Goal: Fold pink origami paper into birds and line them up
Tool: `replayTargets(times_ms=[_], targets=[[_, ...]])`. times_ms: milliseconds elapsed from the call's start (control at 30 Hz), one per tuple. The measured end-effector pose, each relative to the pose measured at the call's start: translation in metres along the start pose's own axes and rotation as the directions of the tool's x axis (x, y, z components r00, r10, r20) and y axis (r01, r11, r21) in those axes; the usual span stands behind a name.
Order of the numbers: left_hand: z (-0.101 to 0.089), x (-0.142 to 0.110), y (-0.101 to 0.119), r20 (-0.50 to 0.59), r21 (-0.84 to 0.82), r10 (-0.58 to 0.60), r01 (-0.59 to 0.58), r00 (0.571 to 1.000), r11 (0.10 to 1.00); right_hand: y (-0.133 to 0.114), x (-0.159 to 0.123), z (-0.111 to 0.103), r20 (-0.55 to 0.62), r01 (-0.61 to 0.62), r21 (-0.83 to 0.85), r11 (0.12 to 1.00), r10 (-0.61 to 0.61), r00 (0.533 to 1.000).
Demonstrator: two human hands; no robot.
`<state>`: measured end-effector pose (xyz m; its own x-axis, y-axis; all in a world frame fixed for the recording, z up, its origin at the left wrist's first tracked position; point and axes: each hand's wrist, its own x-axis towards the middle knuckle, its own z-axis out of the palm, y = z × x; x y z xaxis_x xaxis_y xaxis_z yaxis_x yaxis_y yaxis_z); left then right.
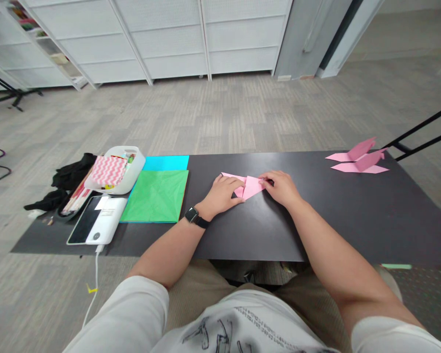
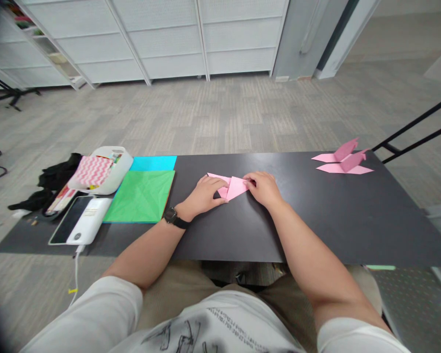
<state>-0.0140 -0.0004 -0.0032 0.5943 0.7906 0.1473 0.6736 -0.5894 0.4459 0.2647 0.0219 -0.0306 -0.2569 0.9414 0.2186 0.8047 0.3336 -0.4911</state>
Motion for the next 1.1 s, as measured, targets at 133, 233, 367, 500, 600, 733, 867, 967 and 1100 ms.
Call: replayTargets(times_ms=[133, 233, 367, 500, 600, 733, 867, 967, 1100], targets=[[0.0, -0.001, 0.0, 0.024, 0.045, 0.013, -0.014, 1.0, 0.999, 0.0, 0.0, 0.001, 0.01, -0.019, -0.018, 1.0, 0.019, 1.0], [0.001, -0.001, 0.001, 0.032, 0.067, 0.005, -0.007, 0.999, 0.998, 0.0, 0.001, 0.001, 0.006, -0.031, -0.019, 0.999, 0.031, 1.0], [0.002, -0.002, 0.003, 0.027, 0.087, 0.005, -0.008, 1.0, 0.996, 0.0, 0.001, 0.002, 0.0, -0.048, -0.033, 0.998, 0.048, 0.999], [0.005, -0.002, 0.006, 0.003, 0.116, 0.018, -0.018, 1.0, 0.993, -0.002, 0.002, 0.003, -0.01, -0.062, -0.055, 0.997, 0.061, 0.998], [0.008, -0.002, 0.005, -0.026, 0.117, 0.039, -0.036, 0.999, 0.992, -0.003, 0.002, 0.003, -0.045, -0.075, -0.079, 0.994, 0.071, 0.996], [0.011, 0.002, 0.002, -0.043, 0.068, 0.15, -0.147, 0.988, 0.987, -0.003, 0.001, 0.005, -0.092, -0.083, -0.097, 0.992, 0.075, 0.993], [0.014, 0.006, -0.001, -0.031, 0.024, 0.222, -0.222, 0.974, 0.975, -0.002, 0.0, 0.003, -0.125, -0.082, -0.095, 0.992, 0.07, 0.99], [0.016, 0.007, 0.0, -0.044, 0.027, 0.208, -0.207, 0.977, 0.978, -0.005, -0.001, -0.001, -0.161, -0.051, -0.076, 0.996, 0.038, 0.986], [0.017, 0.006, 0.002, -0.074, 0.024, 0.149, -0.148, 0.986, 0.989, -0.012, -0.007, -0.001, -0.11, 0.064, -0.054, 0.997, -0.069, 0.992]])
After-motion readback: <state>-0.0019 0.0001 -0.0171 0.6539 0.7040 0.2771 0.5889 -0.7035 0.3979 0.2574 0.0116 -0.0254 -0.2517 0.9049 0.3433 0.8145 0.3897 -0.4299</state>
